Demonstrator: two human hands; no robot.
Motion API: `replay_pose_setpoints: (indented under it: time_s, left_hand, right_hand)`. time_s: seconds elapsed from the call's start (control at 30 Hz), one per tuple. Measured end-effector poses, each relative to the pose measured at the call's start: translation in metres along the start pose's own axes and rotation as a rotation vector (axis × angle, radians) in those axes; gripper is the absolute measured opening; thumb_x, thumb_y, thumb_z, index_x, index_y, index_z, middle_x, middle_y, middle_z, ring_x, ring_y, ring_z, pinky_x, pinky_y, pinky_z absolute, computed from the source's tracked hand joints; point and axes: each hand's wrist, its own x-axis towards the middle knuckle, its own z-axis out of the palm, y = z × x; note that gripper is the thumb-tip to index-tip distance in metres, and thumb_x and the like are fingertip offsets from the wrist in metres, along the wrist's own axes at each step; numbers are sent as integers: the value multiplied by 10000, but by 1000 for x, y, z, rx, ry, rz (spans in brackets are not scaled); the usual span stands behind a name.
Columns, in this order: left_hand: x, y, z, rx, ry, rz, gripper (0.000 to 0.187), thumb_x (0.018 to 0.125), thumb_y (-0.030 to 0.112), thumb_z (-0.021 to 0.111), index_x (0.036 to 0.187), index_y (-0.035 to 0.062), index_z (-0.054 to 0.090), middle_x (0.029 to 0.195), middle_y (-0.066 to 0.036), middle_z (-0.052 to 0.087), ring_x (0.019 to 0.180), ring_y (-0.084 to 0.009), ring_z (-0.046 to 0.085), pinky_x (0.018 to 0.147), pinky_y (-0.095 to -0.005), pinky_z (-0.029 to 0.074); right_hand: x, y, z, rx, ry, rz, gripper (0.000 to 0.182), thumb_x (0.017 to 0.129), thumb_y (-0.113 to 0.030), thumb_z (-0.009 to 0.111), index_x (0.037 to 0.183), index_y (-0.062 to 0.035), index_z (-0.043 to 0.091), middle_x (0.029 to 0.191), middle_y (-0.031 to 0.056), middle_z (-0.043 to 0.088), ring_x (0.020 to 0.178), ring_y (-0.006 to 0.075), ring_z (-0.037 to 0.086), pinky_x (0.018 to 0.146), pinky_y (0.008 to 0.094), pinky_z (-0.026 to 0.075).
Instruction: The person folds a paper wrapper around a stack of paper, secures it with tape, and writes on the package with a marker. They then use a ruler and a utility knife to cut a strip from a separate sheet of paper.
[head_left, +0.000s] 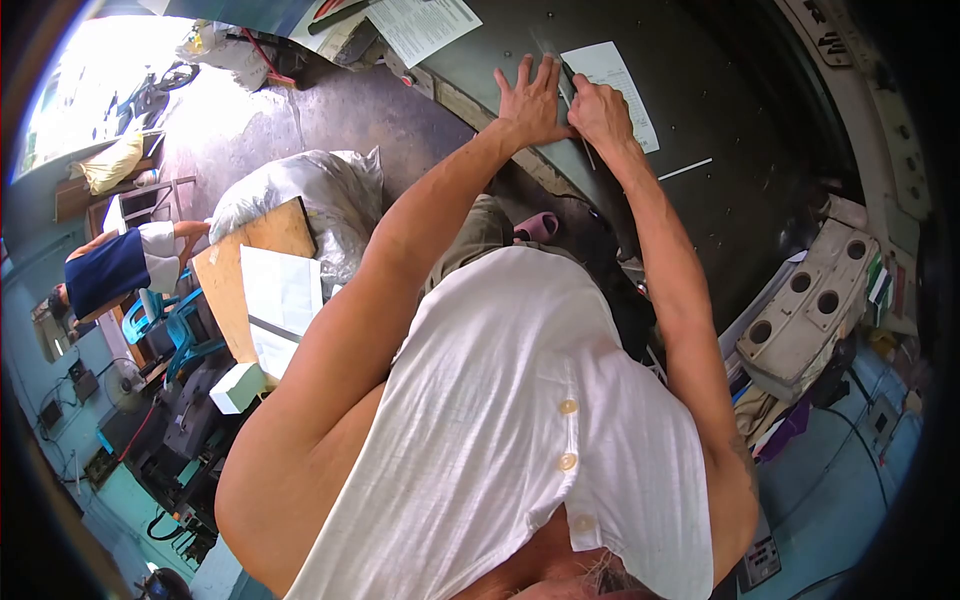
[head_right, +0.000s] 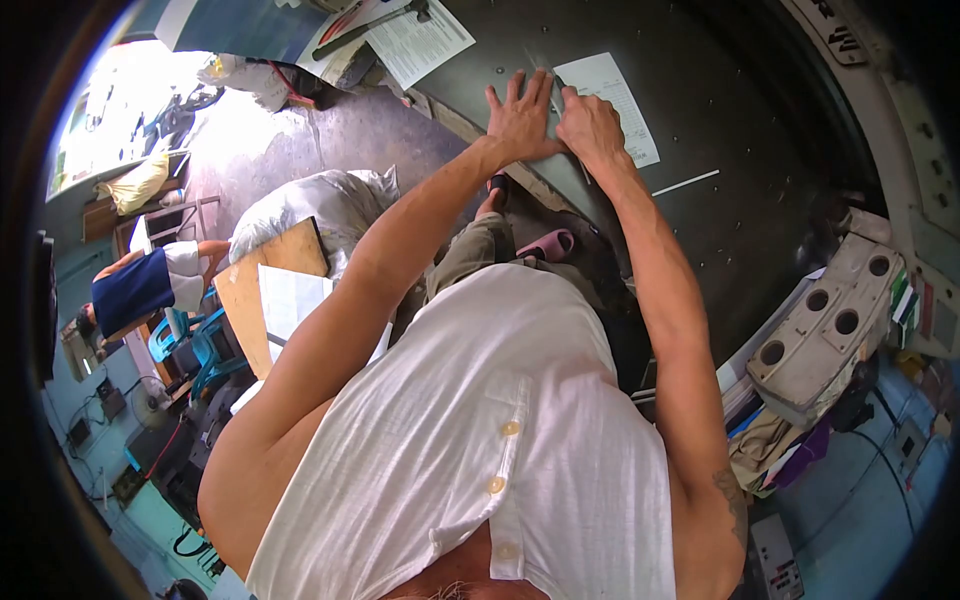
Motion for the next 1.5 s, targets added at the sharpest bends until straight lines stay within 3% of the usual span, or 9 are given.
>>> replay_pose_setpoints:
  time_s: [0.17, 0.5, 0.63, 0.83, 0.9, 0.93, 1.13, 1.23, 1.5]
  left_hand:
    - [0, 1, -3, -54, 32, -7, 1143, 646, 618, 749, 1506, 33, 274, 1566, -116, 258, 1426, -391, 222, 988, -760, 249]
    - [3, 1, 8, -20, 62, -4, 1287, 612, 832, 655, 1513, 13, 241, 1569, -107, 246, 1445, -386, 189, 1015, -759, 220]
    - [5, 2, 7, -13, 69, -6, 1273, 608, 832, 662, 1507, 27, 259, 1562, -109, 265, 1439, -389, 205, 1008, -750, 243]
    - [6, -2, 10, -67, 142, 15, 1232, 617, 804, 684, 1496, 42, 278, 1544, -128, 285, 1429, -401, 221, 1003, -765, 233]
    - [-8, 2, 5, -114, 198, 24, 1183, 642, 773, 693, 1474, 27, 303, 1534, -141, 294, 1416, -407, 241, 998, -777, 232]
    - [-17, 6, 2, -83, 296, 84, 981, 728, 688, 688, 1429, 69, 391, 1477, -157, 359, 1371, -391, 313, 1008, -735, 263]
    - [-48, -3, 19, -110, 174, 607, 609, 904, 515, 592, 1388, 158, 492, 1432, -119, 435, 1334, -324, 386, 1069, -646, 259]
    - [-41, -10, 12, -10, 155, 728, 617, 930, 498, 560, 1452, 194, 432, 1498, -110, 378, 1361, -326, 360, 1088, -630, 231]
    - [-18, -41, 18, -72, 62, 948, 577, 943, 527, 532, 1435, 232, 465, 1545, -75, 295, 1417, -275, 275, 1116, -692, 155]
  right_hand:
    - [3, 2, -7, 37, 1, -16, 311, 755, -75, 593, 1050, 1, 652, 819, 293, 672, 818, 473, 673, 748, 519, 557]
    - [-106, 26, -28, 66, -71, -4, 257, 794, -57, 593, 1042, -25, 651, 760, 290, 645, 775, 479, 642, 717, 539, 528]
    - [-196, 28, -62, -68, -295, 153, 220, 828, -73, 618, 1046, -48, 627, 867, 259, 668, 791, 452, 648, 693, 522, 529]
    - [-214, 23, -53, 158, 279, 225, 196, 883, -153, 617, 1061, -70, 613, 967, 156, 679, 858, 400, 652, 727, 491, 522]
    - [-219, 11, -28, 21, 246, 365, 339, 824, -280, 725, 1019, -41, 583, 947, 173, 654, 855, 387, 647, 717, 478, 518]
    - [-223, 7, -19, 0, 214, 404, 388, 793, -301, 756, 1013, -35, 580, 937, 172, 649, 861, 382, 646, 717, 478, 519]
    - [-233, 23, 13, 30, 224, 471, 390, 736, -222, 792, 1001, -19, 589, 956, 168, 656, 866, 379, 649, 716, 479, 520]
    - [-234, 30, 6, 120, 255, 407, 307, 755, -208, 775, 950, -34, 614, 912, 171, 673, 845, 395, 651, 715, 491, 513]
    - [-244, 33, -21, 149, 242, 807, 223, 815, -283, 732, 867, -79, 657, 754, 181, 660, 773, 428, 635, 690, 505, 489]
